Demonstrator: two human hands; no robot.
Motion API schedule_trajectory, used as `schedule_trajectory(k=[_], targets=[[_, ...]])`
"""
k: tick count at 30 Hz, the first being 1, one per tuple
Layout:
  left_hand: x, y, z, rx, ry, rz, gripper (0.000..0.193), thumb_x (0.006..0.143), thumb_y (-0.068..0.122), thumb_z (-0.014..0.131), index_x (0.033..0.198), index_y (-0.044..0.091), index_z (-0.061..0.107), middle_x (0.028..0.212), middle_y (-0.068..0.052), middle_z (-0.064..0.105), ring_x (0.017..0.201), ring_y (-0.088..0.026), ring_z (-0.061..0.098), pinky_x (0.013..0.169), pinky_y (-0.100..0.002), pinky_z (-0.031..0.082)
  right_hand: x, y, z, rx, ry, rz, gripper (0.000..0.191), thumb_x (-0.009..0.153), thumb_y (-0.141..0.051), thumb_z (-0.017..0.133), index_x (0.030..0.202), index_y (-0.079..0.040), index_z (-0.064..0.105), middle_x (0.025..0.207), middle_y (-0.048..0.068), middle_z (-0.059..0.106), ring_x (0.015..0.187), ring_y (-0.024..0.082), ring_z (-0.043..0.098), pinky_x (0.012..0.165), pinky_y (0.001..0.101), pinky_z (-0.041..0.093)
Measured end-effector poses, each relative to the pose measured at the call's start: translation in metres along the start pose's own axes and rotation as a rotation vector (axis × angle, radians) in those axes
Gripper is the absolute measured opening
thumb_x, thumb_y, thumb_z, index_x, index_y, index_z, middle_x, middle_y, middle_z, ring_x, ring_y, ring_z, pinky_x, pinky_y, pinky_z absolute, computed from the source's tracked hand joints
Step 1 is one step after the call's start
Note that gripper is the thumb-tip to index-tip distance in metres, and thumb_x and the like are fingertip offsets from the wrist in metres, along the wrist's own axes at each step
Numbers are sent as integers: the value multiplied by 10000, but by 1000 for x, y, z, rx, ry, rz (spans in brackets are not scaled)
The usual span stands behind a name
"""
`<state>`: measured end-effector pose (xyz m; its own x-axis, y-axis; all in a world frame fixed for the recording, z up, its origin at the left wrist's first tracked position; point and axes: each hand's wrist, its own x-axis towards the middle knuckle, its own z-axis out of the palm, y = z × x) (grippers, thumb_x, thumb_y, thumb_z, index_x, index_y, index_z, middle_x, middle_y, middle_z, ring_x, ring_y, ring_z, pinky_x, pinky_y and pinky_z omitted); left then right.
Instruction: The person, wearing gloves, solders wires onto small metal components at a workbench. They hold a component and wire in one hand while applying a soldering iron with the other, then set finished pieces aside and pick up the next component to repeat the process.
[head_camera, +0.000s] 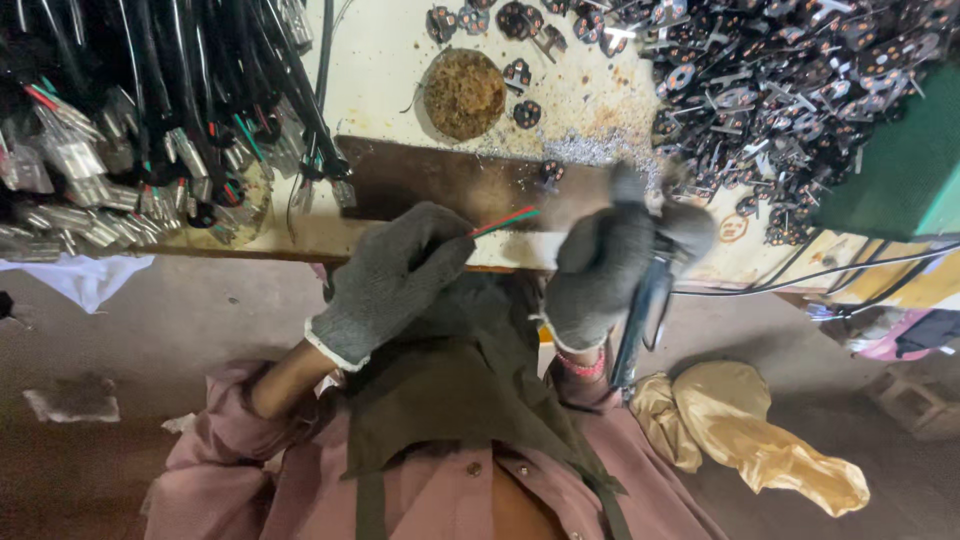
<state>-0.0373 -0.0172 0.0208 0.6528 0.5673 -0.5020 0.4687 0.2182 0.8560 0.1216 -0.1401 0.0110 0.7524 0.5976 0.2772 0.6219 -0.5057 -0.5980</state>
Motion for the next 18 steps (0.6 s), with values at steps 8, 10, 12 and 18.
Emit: schedule_trajectory(k=[8, 10, 12, 18], targets=[[3, -5, 5, -54, 80, 174, 173, 966, 70, 652, 1135, 33, 655, 927, -81, 678, 771, -106, 634, 704, -286, 536, -4, 16, 11, 660, -369, 144, 280, 957, -14, 671, 1206, -82, 563, 1138, 96, 650, 993, 203, 675, 881, 305, 548], [2, -3, 6, -62, 29, 42, 179, 977, 84, 635, 1148, 43, 663, 890, -66, 680, 745, -93, 648, 684, -285, 536, -6, 9, 3, 719, -413, 249, 307, 946, 6, 745, 1181, -111, 586, 1117, 77, 642, 962, 165, 663, 868, 285, 551], [2, 0, 8, 25, 65, 206, 157, 980, 87, 678, 1119, 25, 640, 968, -100, 655, 822, -138, 644, 738, -307, 536, 1, 6, -1, 502, -464, 97, 291, 883, 58, 829, 1087, -77, 671, 1072, 121, 618, 920, 204, 615, 854, 316, 514], [-2, 5, 12, -123, 121, 80, 138, 984, 72, 655, 1115, 44, 621, 1020, -112, 644, 853, -240, 674, 763, -323, 544, 10, -12, -1, 464, -447, 480, 289, 838, -27, 870, 990, -58, 627, 826, 18, 627, 677, 146, 552, 627, 301, 459]])
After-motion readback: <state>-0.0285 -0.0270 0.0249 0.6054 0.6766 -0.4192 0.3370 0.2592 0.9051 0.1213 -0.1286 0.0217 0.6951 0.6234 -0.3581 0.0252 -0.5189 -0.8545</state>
